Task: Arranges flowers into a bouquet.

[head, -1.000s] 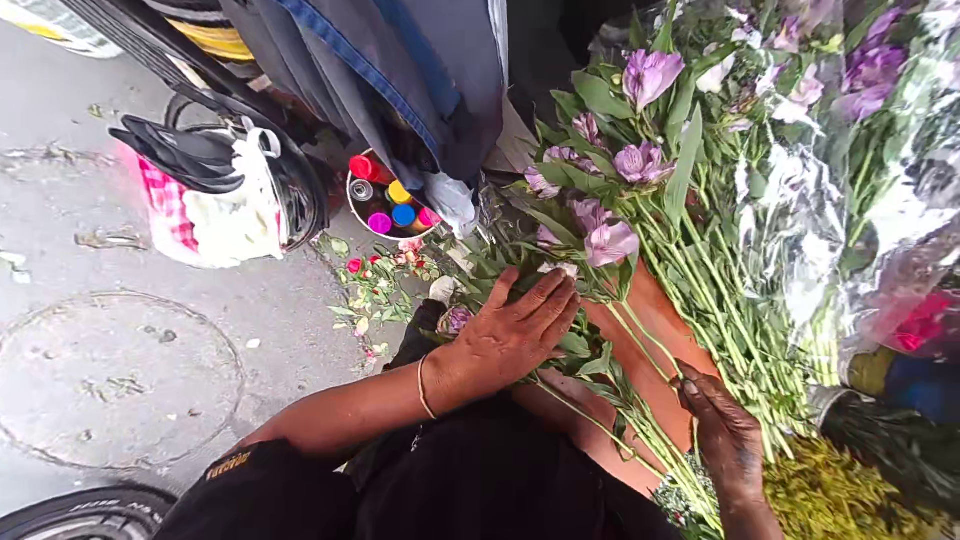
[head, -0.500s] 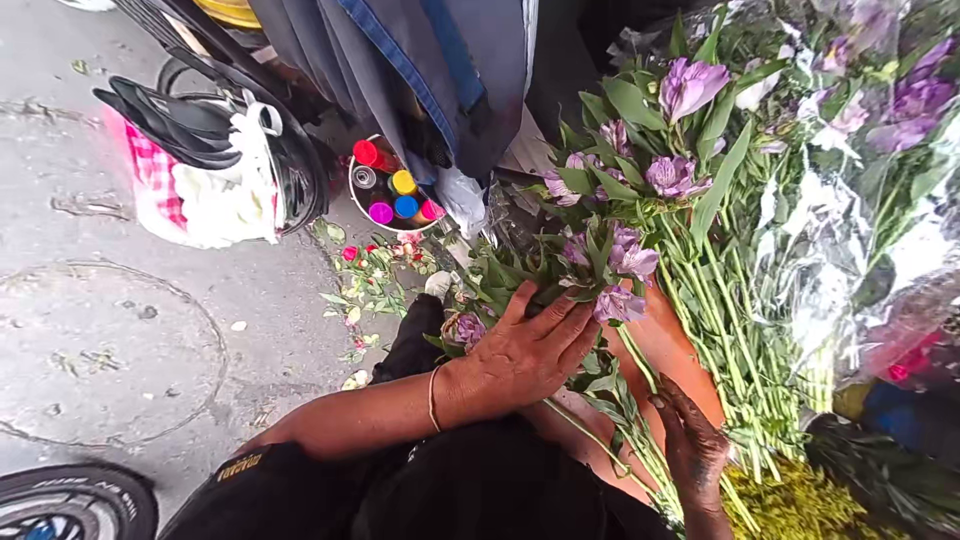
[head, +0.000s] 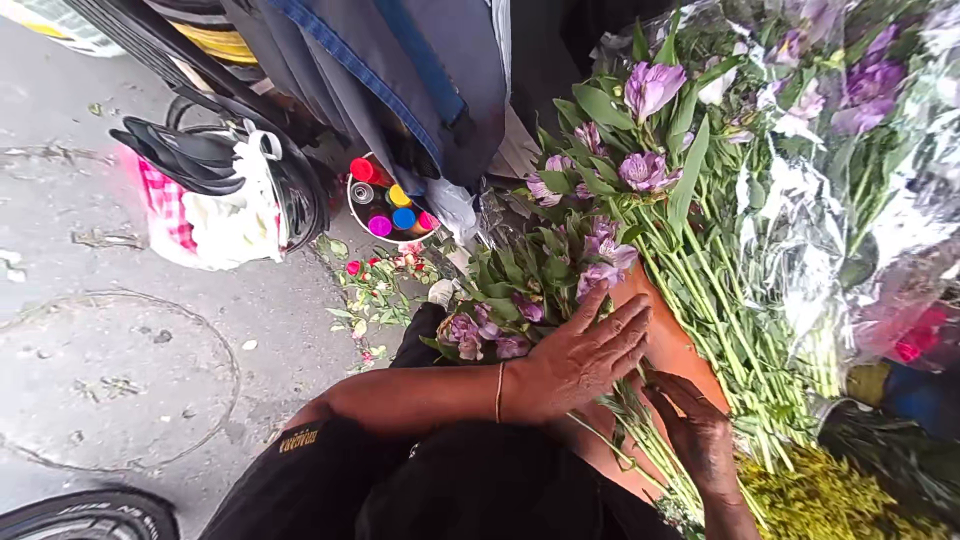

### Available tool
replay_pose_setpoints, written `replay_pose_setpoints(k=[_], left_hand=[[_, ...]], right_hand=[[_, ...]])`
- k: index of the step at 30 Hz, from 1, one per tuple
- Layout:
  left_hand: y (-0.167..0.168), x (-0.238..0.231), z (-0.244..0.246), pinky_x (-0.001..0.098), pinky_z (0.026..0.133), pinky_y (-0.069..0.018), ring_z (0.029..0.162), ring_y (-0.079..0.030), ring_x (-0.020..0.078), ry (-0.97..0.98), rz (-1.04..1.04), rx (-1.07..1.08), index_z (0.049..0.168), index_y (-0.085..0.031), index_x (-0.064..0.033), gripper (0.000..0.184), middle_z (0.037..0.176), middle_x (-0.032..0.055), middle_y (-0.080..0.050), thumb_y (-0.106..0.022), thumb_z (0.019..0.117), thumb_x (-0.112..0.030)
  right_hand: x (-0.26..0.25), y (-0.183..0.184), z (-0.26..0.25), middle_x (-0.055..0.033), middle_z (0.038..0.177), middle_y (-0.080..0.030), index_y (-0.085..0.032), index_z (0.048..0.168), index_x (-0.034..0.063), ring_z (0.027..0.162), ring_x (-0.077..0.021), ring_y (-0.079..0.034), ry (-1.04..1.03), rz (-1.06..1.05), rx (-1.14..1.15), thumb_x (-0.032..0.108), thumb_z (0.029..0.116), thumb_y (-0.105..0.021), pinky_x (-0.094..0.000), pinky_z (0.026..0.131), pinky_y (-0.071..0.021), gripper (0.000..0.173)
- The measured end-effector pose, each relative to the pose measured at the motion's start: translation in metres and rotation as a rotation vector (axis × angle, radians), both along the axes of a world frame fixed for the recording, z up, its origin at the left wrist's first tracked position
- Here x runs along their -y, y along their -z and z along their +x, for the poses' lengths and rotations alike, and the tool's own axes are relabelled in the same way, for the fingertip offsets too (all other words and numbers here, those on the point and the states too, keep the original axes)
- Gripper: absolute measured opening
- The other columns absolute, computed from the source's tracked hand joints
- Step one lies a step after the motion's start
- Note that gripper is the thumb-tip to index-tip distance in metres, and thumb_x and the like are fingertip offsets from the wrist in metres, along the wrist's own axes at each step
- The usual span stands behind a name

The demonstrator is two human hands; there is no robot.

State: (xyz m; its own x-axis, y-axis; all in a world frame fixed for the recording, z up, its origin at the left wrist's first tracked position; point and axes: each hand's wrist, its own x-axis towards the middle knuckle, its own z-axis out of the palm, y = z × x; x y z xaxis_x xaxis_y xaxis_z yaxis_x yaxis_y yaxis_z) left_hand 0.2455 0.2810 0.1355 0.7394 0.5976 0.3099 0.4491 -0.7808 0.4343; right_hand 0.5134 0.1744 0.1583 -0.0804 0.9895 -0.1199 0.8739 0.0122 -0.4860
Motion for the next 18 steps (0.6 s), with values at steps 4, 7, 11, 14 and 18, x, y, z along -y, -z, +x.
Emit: replay_pose_setpoints(k=[4, 7, 11, 14, 18], left_hand=[[0.003, 0.003, 0.007, 0.0682, 0.12, -0.0152, 0.149, -0.036, 0.0398, -0.061, 0.042, -0.326, 0.144, -0.056, 0.0001, 0.066, 0.154, 0.022, -0.049, -0.057, 0.0983, -0.048], [0.009, 0.011, 0.003, 0.0684, 0.118, -0.019, 0.146, -0.043, 0.0372, -0.097, 0.105, -0.245, 0.138, -0.062, -0.0036, 0.061, 0.149, 0.0192, -0.055, -0.061, 0.0957, -0.048], [0.012, 0.013, 0.001, 0.0709, 0.117, -0.0185, 0.148, -0.04, 0.0378, -0.082, 0.117, -0.278, 0.141, -0.059, -0.0035, 0.069, 0.152, 0.0191, -0.051, -0.062, 0.0942, -0.054], [0.009, 0.013, 0.001, 0.0712, 0.117, -0.0179, 0.147, -0.04, 0.0379, -0.075, 0.108, -0.293, 0.141, -0.059, -0.0045, 0.079, 0.153, 0.0183, -0.051, -0.064, 0.0882, -0.063], [0.008, 0.012, 0.0, 0.0721, 0.117, -0.0189, 0.146, -0.042, 0.0385, -0.075, 0.107, -0.271, 0.141, -0.059, -0.005, 0.082, 0.152, 0.0182, -0.052, -0.064, 0.0868, -0.066]], right_hand=[[-0.02, -0.016, 0.013, -0.0129, 0.111, -0.076, -0.077, 0.115, 0.0082, 0.099, -0.0245, -0.074, -0.105, -0.012, 0.153, 0.033, 0.1002, -0.059, -0.04, 0.086, -0.0603, 0.034], [-0.054, -0.025, 0.029, -0.0215, 0.109, -0.074, -0.075, 0.117, 0.0025, 0.095, -0.0313, -0.073, -0.008, 0.213, 0.227, 0.025, 0.1015, -0.061, -0.0443, 0.081, -0.0586, 0.031], [-0.108, 0.008, 0.043, -0.0259, 0.113, -0.067, -0.072, 0.123, 0.0056, 0.104, -0.0425, -0.064, 0.043, 0.354, 0.295, 0.037, 0.0931, -0.073, -0.0561, 0.091, -0.0494, 0.043], [-0.133, 0.025, 0.047, -0.0246, 0.115, -0.067, -0.075, 0.109, 0.0052, 0.109, -0.0446, -0.062, 0.076, 0.381, 0.28, 0.033, 0.098, -0.067, -0.0621, 0.093, -0.0439, 0.031], [-0.141, -0.001, 0.051, -0.0283, 0.117, -0.063, -0.071, 0.107, -0.0043, 0.108, -0.0401, -0.064, 0.197, 0.487, 0.261, 0.019, 0.1056, -0.054, -0.0494, 0.095, -0.0505, 0.029]])
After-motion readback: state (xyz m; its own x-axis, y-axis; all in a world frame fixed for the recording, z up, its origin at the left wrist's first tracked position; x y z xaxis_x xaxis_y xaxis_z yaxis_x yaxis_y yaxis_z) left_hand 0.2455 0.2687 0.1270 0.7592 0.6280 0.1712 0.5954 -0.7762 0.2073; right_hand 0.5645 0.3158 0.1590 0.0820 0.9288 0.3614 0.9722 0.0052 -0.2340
